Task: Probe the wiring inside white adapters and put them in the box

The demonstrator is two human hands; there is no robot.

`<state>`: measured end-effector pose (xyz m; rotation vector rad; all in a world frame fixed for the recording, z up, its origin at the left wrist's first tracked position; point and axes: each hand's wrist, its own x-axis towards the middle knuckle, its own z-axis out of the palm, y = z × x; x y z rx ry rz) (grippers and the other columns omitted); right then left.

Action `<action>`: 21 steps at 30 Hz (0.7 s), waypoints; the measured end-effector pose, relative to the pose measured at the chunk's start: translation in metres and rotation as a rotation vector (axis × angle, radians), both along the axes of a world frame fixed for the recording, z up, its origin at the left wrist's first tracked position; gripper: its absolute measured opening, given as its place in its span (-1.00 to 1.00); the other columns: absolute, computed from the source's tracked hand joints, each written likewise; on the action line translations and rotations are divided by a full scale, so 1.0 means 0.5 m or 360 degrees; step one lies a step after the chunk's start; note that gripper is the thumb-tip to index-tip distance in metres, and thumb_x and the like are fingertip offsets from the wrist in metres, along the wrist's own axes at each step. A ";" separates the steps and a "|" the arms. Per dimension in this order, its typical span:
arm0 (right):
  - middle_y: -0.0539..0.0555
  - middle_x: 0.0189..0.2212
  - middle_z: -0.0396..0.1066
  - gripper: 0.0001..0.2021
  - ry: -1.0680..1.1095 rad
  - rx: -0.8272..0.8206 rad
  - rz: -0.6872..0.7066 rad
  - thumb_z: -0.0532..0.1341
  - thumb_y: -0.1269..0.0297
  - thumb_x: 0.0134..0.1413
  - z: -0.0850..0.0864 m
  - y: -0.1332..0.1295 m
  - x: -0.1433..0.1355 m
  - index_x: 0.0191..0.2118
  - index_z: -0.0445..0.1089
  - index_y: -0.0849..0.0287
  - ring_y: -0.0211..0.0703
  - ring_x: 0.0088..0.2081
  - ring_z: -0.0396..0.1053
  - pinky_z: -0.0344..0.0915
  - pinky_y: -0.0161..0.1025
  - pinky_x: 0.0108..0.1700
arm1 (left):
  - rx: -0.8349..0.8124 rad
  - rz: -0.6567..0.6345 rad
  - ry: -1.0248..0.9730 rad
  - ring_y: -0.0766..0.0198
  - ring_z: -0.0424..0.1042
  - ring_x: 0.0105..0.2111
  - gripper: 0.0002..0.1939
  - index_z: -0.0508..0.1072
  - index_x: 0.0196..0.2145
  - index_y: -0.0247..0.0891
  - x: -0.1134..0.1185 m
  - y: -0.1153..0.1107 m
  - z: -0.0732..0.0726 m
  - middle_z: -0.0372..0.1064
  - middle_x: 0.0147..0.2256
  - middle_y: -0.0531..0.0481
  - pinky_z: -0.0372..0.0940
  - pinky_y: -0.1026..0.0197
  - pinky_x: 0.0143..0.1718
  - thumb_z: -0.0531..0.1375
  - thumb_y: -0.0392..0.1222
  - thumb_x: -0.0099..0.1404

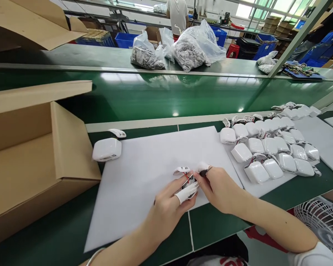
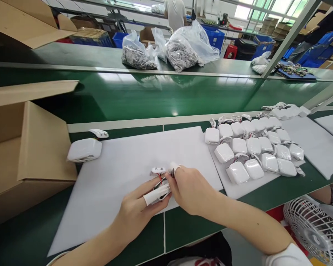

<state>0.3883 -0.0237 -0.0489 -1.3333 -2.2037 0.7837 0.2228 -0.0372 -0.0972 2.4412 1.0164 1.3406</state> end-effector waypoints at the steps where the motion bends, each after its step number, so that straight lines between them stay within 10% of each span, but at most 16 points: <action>1: -0.06 -0.63 0.07 -0.70 0.0040 0.0007 0.0002 -0.08 0.33 0.25 0.005 -0.001 0.004 -0.54 -0.07 0.11 -0.28 -0.62 -0.04 -0.06 -0.28 -0.54 | 0.0008 0.0001 -0.0001 0.20 0.48 -0.23 -0.76 0.38 -0.17 -0.27 0.000 0.000 0.001 0.42 -0.17 -0.12 0.48 0.22 -0.26 0.17 -0.40 0.18; 7: -0.02 -0.62 0.15 -0.71 0.0419 0.0477 -0.0051 -0.12 0.30 0.29 0.044 -0.006 0.041 -0.49 0.09 0.12 -0.24 -0.58 0.10 0.03 -0.28 -0.51 | -0.0001 -0.0019 0.0052 0.21 0.49 -0.25 -0.75 0.38 -0.16 -0.27 0.001 0.002 0.004 0.43 -0.19 -0.12 0.46 0.21 -0.23 0.17 -0.41 0.18; 21: 0.04 -0.53 0.29 -0.81 0.0250 0.0436 0.0244 -0.07 0.32 0.27 0.041 0.006 0.049 -0.34 0.21 0.12 -0.18 -0.51 0.23 0.10 -0.27 -0.46 | 0.0003 0.0010 0.0054 0.21 0.48 -0.21 -0.74 0.37 -0.16 -0.26 0.000 -0.002 0.003 0.43 -0.17 -0.14 0.47 0.19 -0.21 0.19 -0.41 0.16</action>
